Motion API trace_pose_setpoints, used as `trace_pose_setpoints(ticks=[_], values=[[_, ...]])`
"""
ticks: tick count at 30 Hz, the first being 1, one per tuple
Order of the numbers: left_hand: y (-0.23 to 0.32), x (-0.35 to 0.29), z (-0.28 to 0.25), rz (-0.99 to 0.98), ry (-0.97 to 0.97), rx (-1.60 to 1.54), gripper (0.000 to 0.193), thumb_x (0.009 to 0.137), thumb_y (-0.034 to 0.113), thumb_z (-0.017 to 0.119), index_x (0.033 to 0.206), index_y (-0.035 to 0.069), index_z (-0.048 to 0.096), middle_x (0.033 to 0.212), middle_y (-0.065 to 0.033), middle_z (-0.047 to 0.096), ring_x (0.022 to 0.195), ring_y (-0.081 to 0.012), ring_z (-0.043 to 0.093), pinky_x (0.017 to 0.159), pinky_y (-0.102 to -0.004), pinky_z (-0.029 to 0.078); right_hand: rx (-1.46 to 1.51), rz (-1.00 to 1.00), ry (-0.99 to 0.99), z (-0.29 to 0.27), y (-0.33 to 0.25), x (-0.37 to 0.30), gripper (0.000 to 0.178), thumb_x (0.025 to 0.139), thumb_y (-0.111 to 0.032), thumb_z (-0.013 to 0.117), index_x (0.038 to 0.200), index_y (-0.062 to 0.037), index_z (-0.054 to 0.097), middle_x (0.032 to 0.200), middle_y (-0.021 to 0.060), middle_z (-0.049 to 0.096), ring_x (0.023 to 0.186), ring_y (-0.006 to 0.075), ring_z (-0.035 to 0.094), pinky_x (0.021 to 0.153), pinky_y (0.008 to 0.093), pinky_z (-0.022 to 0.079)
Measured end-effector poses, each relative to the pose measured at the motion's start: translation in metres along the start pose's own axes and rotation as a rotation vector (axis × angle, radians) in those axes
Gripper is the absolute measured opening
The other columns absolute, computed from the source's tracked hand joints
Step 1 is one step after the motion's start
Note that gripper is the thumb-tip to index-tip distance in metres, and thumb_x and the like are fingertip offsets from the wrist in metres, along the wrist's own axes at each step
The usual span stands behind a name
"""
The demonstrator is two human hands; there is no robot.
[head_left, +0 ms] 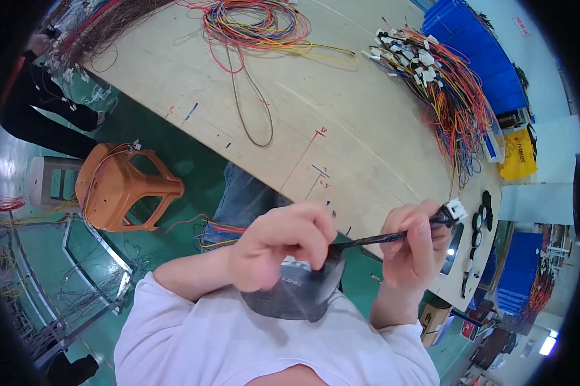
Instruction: Manually wrapping electrical tape around wire harness segments and connectors.
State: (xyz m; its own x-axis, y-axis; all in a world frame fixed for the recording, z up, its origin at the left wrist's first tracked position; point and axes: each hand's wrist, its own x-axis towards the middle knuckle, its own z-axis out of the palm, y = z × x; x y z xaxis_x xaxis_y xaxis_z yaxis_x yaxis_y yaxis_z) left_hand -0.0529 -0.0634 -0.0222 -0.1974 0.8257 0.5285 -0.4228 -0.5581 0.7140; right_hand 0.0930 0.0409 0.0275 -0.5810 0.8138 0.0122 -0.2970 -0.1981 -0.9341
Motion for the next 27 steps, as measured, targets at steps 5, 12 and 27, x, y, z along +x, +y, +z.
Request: trace_pose_setpoints(ticks=[5, 12, 27], values=[[-0.016, 0.000, 0.011, -0.282, 0.284, 0.629, 0.041, 0.063, 0.007, 0.071, 0.091, 0.002, 0.042, 0.068, -0.0033, 0.042, 0.054, -0.0100, 0.039, 0.047, -0.0218, 0.036, -0.174, -0.119, -0.099, 0.002, -0.002, -0.005, 0.008, 0.075, -0.006, 0.055, 0.077, -0.0005, 0.049, 0.073, 0.0105, 0.054, 0.053, 0.0111, 0.050, 0.046, 0.0205, 0.042], [-0.012, 0.012, 0.004, -0.691, 0.271, -0.398, 0.066, 0.064, -0.001, 0.063, 0.120, 0.008, 0.030, 0.085, -0.0058, 0.049, 0.067, -0.0073, 0.048, 0.050, -0.0178, 0.038, -0.097, -0.079, -0.028, -0.003, 0.009, -0.001, 0.007, 0.077, -0.006, 0.053, 0.077, -0.0011, 0.049, 0.071, 0.0109, 0.054, 0.052, 0.0107, 0.049, 0.043, 0.0214, 0.041], [-0.017, 0.012, -0.004, -0.356, 0.596, 0.664, 0.079, 0.060, -0.004, 0.070, 0.122, 0.003, 0.021, 0.088, -0.0071, 0.047, 0.068, -0.0087, 0.051, 0.050, -0.0152, 0.039, -0.200, -0.171, -0.144, 0.024, -0.002, 0.008, 0.015, 0.080, -0.015, 0.051, 0.073, -0.0025, 0.046, 0.060, 0.0115, 0.049, 0.044, 0.0082, 0.039, 0.040, 0.0180, 0.030]])
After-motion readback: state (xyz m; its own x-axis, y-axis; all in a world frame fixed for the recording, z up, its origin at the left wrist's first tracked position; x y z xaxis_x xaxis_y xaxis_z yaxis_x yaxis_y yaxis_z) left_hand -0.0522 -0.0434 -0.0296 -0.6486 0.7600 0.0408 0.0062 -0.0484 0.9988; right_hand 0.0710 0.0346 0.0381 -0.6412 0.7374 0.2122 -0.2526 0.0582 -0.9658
